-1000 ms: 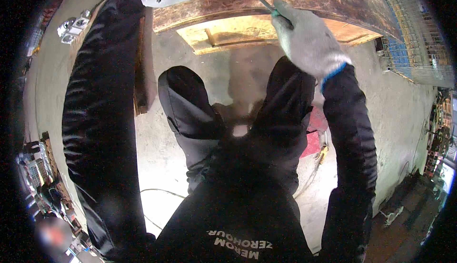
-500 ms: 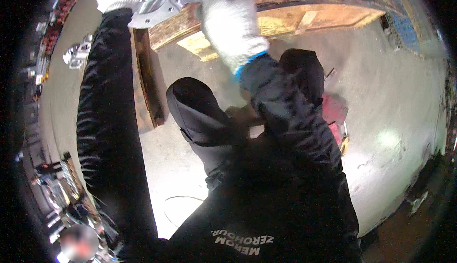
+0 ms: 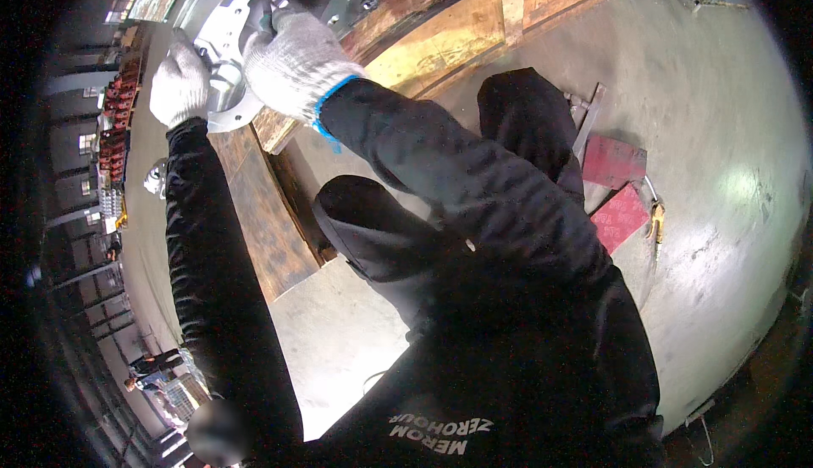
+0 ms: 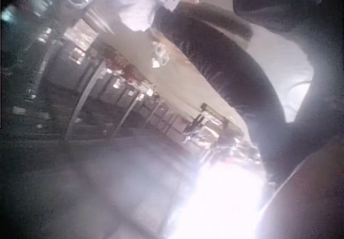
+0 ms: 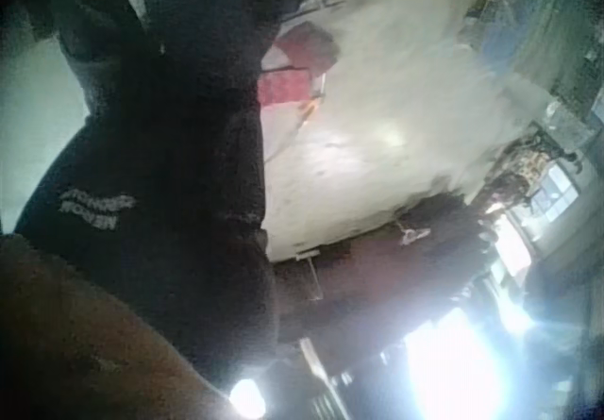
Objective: The person deburrs and cleans a large machined metal part on a wooden workbench. They use a metal file to smooth edges and a hammer to tap the part, then wipe surfaces with a cloth. The part is rotated and repositioned multiple times to access different areas.
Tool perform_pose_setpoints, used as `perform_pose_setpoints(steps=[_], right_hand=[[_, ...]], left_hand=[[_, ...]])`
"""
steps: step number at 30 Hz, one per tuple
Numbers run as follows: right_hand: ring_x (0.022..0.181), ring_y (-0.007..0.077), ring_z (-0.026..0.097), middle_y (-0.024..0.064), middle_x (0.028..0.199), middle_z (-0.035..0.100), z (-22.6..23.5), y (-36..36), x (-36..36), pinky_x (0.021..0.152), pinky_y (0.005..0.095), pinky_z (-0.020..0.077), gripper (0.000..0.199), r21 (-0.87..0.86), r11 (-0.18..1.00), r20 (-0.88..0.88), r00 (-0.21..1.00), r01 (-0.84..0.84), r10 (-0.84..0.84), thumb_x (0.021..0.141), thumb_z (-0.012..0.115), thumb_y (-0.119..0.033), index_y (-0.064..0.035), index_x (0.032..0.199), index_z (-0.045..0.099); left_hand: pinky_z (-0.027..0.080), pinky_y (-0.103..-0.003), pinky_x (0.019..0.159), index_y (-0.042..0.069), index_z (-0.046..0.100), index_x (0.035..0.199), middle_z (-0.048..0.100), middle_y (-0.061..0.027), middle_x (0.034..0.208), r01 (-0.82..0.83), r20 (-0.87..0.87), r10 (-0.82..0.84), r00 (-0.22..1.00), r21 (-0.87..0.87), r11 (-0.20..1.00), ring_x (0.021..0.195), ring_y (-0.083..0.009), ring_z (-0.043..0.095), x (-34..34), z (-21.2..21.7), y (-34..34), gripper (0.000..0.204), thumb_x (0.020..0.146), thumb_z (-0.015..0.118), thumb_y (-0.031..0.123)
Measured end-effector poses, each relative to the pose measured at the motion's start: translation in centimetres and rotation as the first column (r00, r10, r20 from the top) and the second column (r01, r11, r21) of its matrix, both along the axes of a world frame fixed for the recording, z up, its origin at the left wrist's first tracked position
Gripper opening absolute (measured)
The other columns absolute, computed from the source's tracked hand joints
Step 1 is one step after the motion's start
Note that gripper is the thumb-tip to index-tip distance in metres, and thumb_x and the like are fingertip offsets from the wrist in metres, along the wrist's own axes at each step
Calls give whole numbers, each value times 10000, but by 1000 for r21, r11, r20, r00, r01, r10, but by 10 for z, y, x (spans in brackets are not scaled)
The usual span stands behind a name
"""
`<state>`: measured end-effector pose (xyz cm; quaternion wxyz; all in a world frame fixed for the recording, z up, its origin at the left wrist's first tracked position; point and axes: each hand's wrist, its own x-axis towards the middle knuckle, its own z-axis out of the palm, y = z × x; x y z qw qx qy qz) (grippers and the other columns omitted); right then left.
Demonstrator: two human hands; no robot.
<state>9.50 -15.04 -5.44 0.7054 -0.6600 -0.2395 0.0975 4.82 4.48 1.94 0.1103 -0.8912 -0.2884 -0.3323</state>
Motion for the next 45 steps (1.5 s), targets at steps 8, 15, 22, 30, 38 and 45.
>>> perform_pose_setpoints(steps=[8, 15, 22, 30, 38, 45], right_hand=[[891, 319, 670, 177, 940, 713, -19, 18, 49, 825, 418, 516, 419, -126, 976, -90, 982, -177, 167, 966, 578, -382, 2, 1089, 694], [743, 379, 710, 206, 935, 730, -6, -44, 43, 699, 441, 571, 403, -473, 875, 471, 868, 99, 156, 1017, 557, -379, -61, 1223, 695], [761, 325, 720, 146, 962, 726, 7, -47, 75, 685, 441, 584, 207, -18, 934, 997, -58, 356, 41, 877, 656, -212, -116, 1044, 734], [746, 288, 685, 100, 917, 744, 22, -59, 98, 654, 388, 560, 274, -303, 933, 953, 77, 194, 293, 905, 585, -145, -113, 1131, 736], [677, 257, 683, 96, 801, 655, 46, -91, 60, 561, 395, 536, 332, -423, 725, 867, 8, 544, 499, 909, 601, -169, -125, 1232, 669], [806, 288, 715, 69, 1149, 719, 54, -123, 38, 676, 433, 569, 369, -635, 533, 731, 213, 560, 648, 834, 651, -98, -163, 1190, 726]], left_hand=[[583, -498, 767, 52, 778, 787, 721, -227, 763, -19, 2, 19, 1000, 3, 1000, 794, -428, 731, 7, -5, 3, 697, 1025, 406, 592], [587, -501, 779, 85, 676, 1243, 727, -228, 955, 81, -215, -44, 976, 165, 983, 877, -430, 717, 4, -15, 13, 508, 993, 508, 494], [542, -509, 627, 95, 727, 946, 698, -157, 751, 173, -84, -153, 985, 353, 920, 684, -359, 690, 2, -20, 9, 360, 969, 519, 388], [591, -445, 830, 21, 765, 991, 757, -223, 920, 81, -132, -88, 987, -59, 995, 889, -352, 754, 1, 1, -4, 648, 1040, 392, 548], [563, -473, 702, 98, 756, 929, 742, -180, 833, 230, 34, -228, 973, -65, 971, 728, -345, 725, -21, 13, -17, 424, 1033, 460, 384], [591, -435, 840, 12, 590, 1296, 690, -201, 1236, 817, 774, -266, 574, -562, 129, 876, -300, 730, -129, 52, -96, 417, 929, 710, 170]])
